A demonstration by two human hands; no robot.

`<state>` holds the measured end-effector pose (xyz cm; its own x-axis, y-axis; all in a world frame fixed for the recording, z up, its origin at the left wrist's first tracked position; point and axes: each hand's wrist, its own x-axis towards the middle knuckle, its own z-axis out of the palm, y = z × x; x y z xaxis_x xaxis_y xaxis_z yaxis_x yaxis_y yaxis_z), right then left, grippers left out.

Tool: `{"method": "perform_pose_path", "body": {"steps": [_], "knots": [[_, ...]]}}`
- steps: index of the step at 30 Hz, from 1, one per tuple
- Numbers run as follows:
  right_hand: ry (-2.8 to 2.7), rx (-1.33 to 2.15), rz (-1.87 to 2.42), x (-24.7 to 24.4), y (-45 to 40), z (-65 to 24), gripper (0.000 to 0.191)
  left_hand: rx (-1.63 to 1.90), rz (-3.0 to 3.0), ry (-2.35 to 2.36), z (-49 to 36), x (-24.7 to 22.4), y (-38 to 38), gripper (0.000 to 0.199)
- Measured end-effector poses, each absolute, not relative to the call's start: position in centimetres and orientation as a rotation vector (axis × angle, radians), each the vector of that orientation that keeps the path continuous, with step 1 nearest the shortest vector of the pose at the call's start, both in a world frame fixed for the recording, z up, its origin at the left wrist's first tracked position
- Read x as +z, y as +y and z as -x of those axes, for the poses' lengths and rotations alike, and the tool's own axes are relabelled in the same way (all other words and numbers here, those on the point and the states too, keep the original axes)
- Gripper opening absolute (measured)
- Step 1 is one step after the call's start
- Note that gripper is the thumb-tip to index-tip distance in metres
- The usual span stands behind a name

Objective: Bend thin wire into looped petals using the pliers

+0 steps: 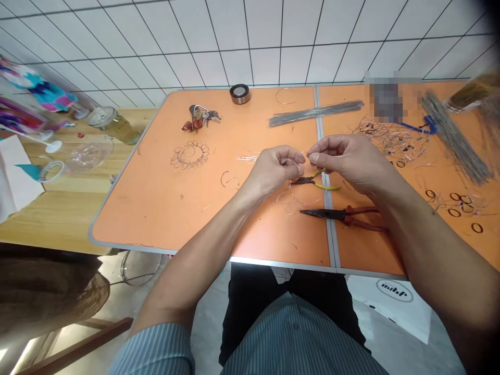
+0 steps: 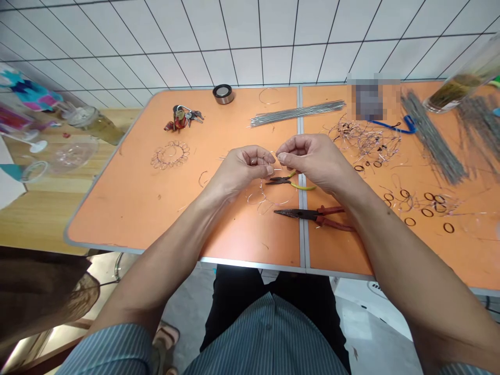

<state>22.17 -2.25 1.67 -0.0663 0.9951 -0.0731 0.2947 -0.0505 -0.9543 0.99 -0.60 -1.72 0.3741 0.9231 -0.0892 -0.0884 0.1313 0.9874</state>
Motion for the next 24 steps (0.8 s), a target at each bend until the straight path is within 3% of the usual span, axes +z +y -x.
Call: {"method": "perform_pose_path", "body": {"steps": [9, 20, 24], "knots": [[-1.569, 1.055, 1.496, 1.85, -2.53, -21.76, 0.009, 0.897, -1.225, 0.937, -0.95, -1.78, -0.54, 0.019], [-1.518, 1.104, 1.552, 1.69, -2.38, -21.31, 0.016, 0.860, -1.210, 0.903, -1.00, -2.02, -0.50, 0.019], [-1.520, 1.093, 1.538, 1.61, -2.68, -21.44, 0.016, 0.834, -1.201, 0.906, -1.00, -1.63, -0.70, 0.011]]}}
